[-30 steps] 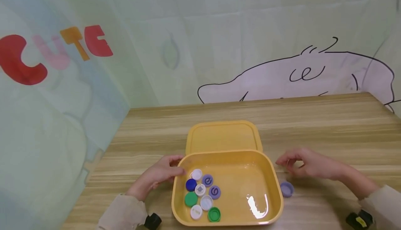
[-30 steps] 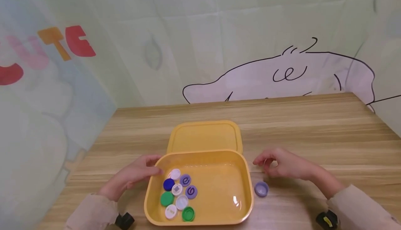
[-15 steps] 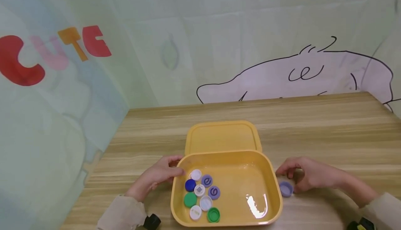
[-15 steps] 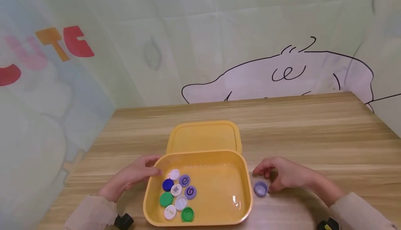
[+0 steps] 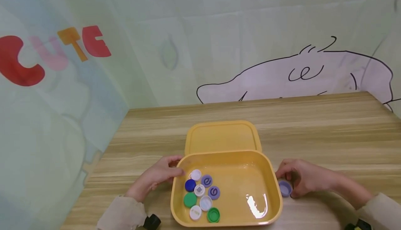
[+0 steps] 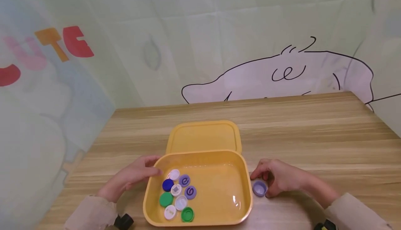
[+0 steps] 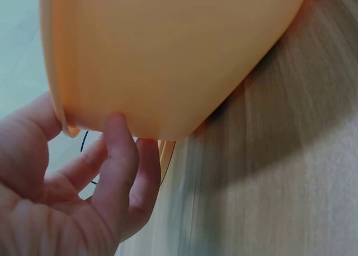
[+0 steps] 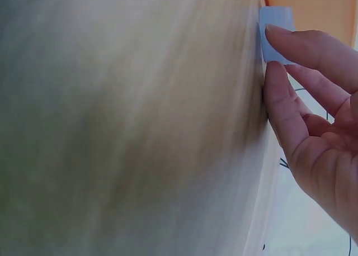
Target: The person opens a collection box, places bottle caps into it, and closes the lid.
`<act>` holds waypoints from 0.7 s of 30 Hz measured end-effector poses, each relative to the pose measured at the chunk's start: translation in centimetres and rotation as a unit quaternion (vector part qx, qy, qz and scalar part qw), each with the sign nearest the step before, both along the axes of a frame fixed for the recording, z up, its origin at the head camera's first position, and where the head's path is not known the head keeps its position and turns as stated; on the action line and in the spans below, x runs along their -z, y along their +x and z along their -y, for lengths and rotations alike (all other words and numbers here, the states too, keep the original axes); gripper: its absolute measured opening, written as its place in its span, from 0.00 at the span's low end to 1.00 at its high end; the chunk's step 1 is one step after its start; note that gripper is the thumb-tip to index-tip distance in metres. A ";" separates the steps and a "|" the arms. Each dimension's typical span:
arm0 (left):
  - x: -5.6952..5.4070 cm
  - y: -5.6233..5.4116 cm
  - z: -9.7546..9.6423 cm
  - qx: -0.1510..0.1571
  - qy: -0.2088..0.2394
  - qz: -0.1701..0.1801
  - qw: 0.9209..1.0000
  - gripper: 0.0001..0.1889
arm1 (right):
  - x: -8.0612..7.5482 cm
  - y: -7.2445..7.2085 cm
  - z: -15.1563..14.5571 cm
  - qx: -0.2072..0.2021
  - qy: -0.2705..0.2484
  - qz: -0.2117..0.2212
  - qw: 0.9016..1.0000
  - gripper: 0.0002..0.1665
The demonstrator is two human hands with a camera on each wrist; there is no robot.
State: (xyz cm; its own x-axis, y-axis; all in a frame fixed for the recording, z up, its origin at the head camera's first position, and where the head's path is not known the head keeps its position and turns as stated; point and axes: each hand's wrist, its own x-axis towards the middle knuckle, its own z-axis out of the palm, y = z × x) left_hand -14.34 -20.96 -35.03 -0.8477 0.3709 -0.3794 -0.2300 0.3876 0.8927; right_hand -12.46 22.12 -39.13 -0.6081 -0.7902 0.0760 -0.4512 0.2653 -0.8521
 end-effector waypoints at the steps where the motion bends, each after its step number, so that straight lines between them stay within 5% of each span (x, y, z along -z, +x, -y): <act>1: 0.0 0.0 0.0 0.000 -0.001 0.000 1.000 0.29 | 0.0 0.0 0.1 -0.003 -0.003 -0.004 1.000 0.29; 21: -0.3 0.0 -0.1 -0.002 -0.019 -0.002 1.000 0.28 | -0.9 -0.3 0.1 0.016 0.012 0.051 0.998 0.23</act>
